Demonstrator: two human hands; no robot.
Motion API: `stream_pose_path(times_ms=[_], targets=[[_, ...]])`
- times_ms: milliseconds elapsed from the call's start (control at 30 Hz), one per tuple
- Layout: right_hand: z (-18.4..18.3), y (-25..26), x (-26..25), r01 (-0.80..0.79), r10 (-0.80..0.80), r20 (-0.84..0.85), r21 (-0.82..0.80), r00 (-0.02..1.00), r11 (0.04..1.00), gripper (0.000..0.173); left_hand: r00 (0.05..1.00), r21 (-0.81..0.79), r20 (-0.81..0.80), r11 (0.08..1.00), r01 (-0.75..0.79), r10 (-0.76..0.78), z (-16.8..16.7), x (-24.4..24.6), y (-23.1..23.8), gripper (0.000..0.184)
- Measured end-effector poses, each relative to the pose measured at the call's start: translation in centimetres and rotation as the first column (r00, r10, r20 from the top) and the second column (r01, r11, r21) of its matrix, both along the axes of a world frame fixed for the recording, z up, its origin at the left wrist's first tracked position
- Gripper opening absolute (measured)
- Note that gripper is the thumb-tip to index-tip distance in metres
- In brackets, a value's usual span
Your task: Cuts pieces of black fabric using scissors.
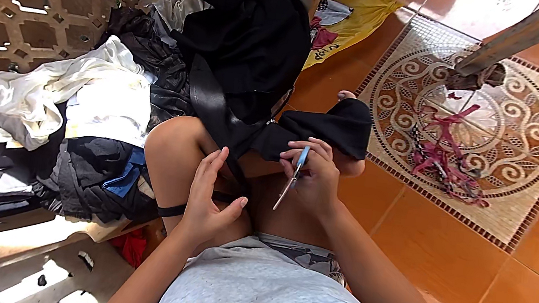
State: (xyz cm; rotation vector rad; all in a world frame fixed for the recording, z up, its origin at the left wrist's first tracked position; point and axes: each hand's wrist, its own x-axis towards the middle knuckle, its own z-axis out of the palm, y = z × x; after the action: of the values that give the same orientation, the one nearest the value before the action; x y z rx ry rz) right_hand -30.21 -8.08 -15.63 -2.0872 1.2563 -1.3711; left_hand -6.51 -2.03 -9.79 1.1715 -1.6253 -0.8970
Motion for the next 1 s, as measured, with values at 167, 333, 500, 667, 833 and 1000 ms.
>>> stream_pose_path(times_ms=[167, 333, 500, 667, 833, 1000], targets=[[-0.6, 1.0, -0.5, -0.219, 0.208, 0.139, 0.070, 0.968, 0.973, 0.013, 0.946, 0.144, -0.256, 0.976, -0.164, 0.197, 0.7, -0.9, -0.8, 0.040], [0.3, 2.7, -1.7, -0.277, 0.245, 0.191, 0.166, 0.951, 0.947, 0.016, 0.941, 0.182, -0.185, 0.951, -0.250, 0.283, 0.7, -1.9, -2.4, 0.027], [0.3, 3.5, -3.0, -0.268, 0.247, 0.132, 0.181, 0.960, 0.946, 0.013, 0.961, 0.262, -0.116, 0.941, -0.213, 0.250, 0.8, -2.0, -3.3, 0.040], [1.3, 3.6, -3.6, -0.171, 0.149, 0.092, 0.312, 0.984, 0.934, 0.023, 0.976, 0.243, -0.092, 0.955, -0.173, 0.200, 0.9, -1.3, -2.7, 0.048], [4.1, 3.1, -4.5, -0.518, 0.385, 0.400, 0.312, 0.832, 0.796, 0.061, 0.976, 0.225, -0.136, 0.965, -0.136, 0.169, 1.1, -0.8, -1.8, 0.050], [5.2, 4.4, -4.6, -0.858, 0.485, 0.712, 0.469, 0.508, 0.211, 0.067, 0.969, 0.182, -0.200, 0.977, -0.111, 0.148, 1.0, -0.6, -1.3, 0.052]])
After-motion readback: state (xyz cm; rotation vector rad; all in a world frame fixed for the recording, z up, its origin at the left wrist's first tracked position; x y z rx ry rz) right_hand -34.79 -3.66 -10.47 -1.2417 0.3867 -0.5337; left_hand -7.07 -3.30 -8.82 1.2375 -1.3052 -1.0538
